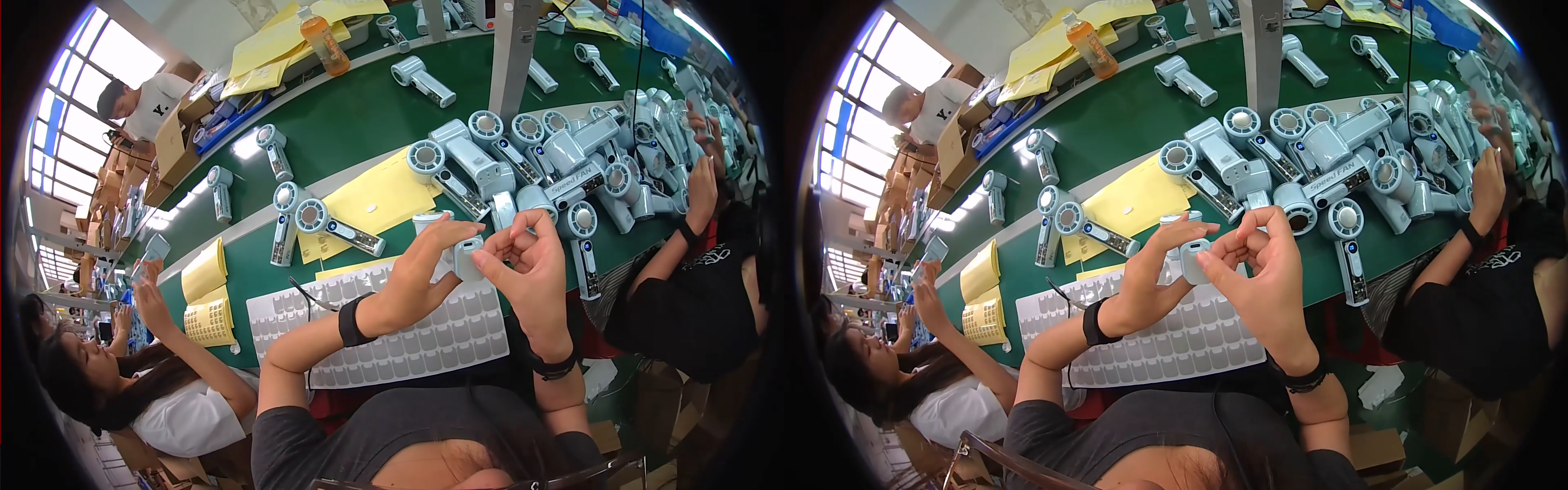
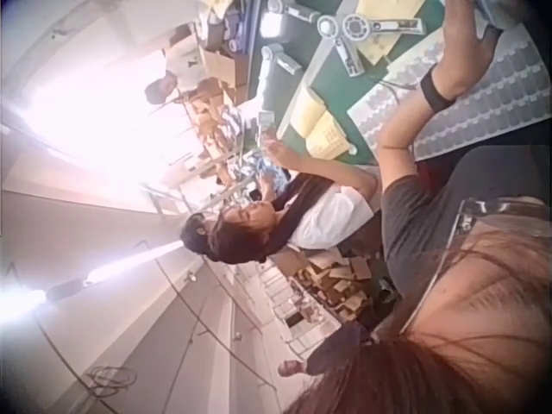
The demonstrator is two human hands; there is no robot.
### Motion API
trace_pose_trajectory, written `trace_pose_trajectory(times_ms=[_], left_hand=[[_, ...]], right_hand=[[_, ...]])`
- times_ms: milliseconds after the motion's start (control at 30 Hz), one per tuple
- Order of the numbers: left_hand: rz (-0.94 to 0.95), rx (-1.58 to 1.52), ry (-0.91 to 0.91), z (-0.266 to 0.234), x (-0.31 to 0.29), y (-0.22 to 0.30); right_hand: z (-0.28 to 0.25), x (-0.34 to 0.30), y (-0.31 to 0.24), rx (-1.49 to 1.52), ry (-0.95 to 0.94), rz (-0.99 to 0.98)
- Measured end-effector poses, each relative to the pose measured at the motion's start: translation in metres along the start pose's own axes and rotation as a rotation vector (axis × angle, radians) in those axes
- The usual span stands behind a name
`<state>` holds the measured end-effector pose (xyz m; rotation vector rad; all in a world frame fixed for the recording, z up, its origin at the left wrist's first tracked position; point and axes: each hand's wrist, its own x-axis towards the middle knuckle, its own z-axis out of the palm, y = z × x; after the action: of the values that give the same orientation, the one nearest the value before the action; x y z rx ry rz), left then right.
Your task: The person assembles handheld fans by hand, peeling a sticker from a sheet and pressing it onto the bottom of the fan base. They repeat this process for multiple fans, placing each one onto a pile on the table.
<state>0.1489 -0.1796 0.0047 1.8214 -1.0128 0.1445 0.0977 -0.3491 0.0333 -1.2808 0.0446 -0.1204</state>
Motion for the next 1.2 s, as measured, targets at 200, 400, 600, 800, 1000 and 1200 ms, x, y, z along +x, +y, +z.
trace_pose_trajectory(times_ms=[200, 400, 600, 800, 1000, 1200], left_hand=[[0.013, 0.013, 0.001, 0.000, -0.002, 0.000], [0.029, 0.033, 0.003, 0.000, -0.001, -0.001], [0.027, 0.060, 0.003, -0.002, -0.003, 0.001], [0.193, 0.161, -0.115, -0.027, 0.015, -0.013], [0.379, 0.714, -0.329, -0.090, 0.072, -0.092], [0.142, 1.151, -0.432, -0.141, 0.089, -0.207]], right_hand=[[0.002, -0.001, 0.000, -0.016, 0.018, -0.009], [0.004, 0.000, 0.003, -0.103, 0.042, -0.059], [0.012, -0.006, 0.001, -0.361, 0.080, -0.168], [0.006, -0.002, 0.006, -0.715, 0.178, -0.210], [-0.016, -0.008, 0.047, -0.761, 0.077, 0.053], [-0.030, -0.031, 0.091, -0.979, 0.031, -0.332]])
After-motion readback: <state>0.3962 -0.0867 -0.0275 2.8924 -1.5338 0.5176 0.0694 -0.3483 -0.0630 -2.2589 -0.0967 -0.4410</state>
